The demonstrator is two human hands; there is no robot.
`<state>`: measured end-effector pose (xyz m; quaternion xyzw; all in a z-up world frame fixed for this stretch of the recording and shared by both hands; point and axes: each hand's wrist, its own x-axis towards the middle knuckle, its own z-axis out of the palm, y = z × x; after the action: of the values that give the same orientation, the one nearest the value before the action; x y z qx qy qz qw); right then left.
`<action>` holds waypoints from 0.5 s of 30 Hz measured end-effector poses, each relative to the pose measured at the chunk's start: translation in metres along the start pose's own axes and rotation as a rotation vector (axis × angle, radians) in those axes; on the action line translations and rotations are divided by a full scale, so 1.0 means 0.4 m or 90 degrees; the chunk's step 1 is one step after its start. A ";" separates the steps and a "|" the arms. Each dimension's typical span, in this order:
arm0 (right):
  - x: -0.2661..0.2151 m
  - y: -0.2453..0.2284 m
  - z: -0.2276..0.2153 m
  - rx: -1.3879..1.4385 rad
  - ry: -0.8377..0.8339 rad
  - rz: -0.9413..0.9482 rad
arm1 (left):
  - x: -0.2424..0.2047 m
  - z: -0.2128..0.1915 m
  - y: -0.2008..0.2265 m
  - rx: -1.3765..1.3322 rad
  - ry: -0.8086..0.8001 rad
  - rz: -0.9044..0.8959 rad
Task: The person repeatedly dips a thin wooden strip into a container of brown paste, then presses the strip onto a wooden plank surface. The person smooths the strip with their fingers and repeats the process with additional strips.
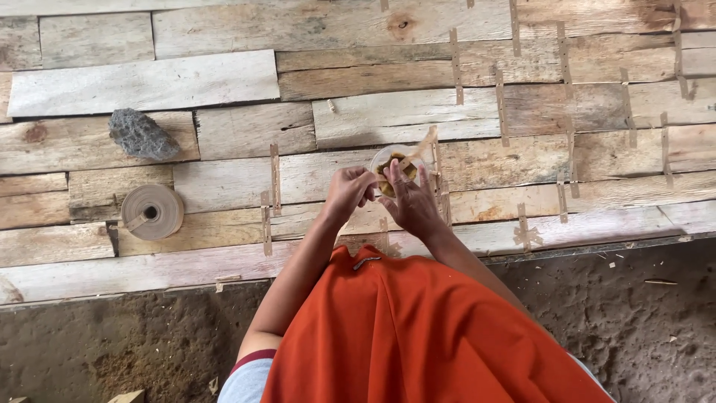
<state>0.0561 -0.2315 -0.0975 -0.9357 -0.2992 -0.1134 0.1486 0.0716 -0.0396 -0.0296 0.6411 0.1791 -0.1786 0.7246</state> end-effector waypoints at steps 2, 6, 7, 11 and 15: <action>-0.005 0.001 0.014 -0.005 -0.014 0.015 | -0.037 -0.008 0.039 -0.041 0.001 0.025; 0.002 0.001 0.013 0.023 -0.072 0.072 | -0.094 -0.041 0.090 -0.195 -0.009 0.134; 0.013 -0.003 -0.006 0.023 -0.072 0.071 | -0.111 -0.055 0.113 -0.195 -0.009 0.135; 0.024 0.004 -0.050 0.099 -0.166 0.135 | -0.165 -0.094 0.182 -0.224 -0.025 0.217; 0.053 0.024 -0.109 0.261 -0.155 0.207 | -0.161 -0.130 0.172 -0.232 -0.038 0.241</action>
<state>0.0734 -0.2426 -0.0526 -0.9286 -0.1777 0.0879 0.3137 0.0475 0.0217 0.0556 0.5165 0.0637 -0.0237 0.8536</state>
